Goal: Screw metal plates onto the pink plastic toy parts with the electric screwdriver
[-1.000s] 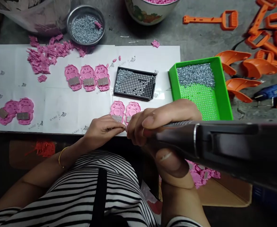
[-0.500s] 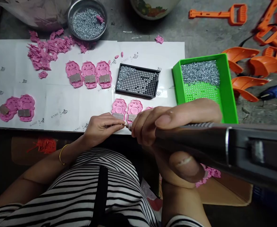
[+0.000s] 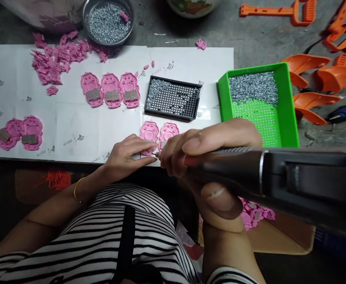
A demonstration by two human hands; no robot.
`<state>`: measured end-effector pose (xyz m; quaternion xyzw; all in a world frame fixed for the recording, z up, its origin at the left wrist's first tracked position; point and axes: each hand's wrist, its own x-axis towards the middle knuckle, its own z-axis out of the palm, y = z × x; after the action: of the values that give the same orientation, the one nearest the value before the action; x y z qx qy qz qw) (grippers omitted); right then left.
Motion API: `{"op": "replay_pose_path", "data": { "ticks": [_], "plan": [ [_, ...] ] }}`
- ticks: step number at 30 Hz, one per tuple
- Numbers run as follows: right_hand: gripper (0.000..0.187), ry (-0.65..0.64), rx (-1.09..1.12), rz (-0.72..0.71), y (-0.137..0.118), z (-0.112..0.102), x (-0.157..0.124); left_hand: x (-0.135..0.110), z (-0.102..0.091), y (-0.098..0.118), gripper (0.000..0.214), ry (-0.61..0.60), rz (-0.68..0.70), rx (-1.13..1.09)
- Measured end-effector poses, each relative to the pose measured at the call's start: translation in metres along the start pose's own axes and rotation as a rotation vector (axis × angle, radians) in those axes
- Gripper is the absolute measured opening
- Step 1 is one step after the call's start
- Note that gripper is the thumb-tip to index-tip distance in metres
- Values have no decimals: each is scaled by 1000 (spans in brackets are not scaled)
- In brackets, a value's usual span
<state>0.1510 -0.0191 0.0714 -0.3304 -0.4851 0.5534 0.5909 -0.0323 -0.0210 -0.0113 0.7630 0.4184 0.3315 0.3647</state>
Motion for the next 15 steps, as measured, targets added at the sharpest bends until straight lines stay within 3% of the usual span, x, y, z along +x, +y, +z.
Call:
{"op": "replay_pose_path", "data": {
  "ticks": [3,6,9,15],
  "plan": [
    [19,110,33,-82,4,2,0,0,-9,-7,43,-1,28,281],
    [22,65,74,-85,13,0,2,-1,-15,-14,39,-73,36,466],
    [28,46,100,-131,23,-4,3,-2,-13,-18,37,-120,15,517],
    [23,-49,42,-137,33,-6,7,-2,-2,-17,26,-74,-12,531]
  ]
}}
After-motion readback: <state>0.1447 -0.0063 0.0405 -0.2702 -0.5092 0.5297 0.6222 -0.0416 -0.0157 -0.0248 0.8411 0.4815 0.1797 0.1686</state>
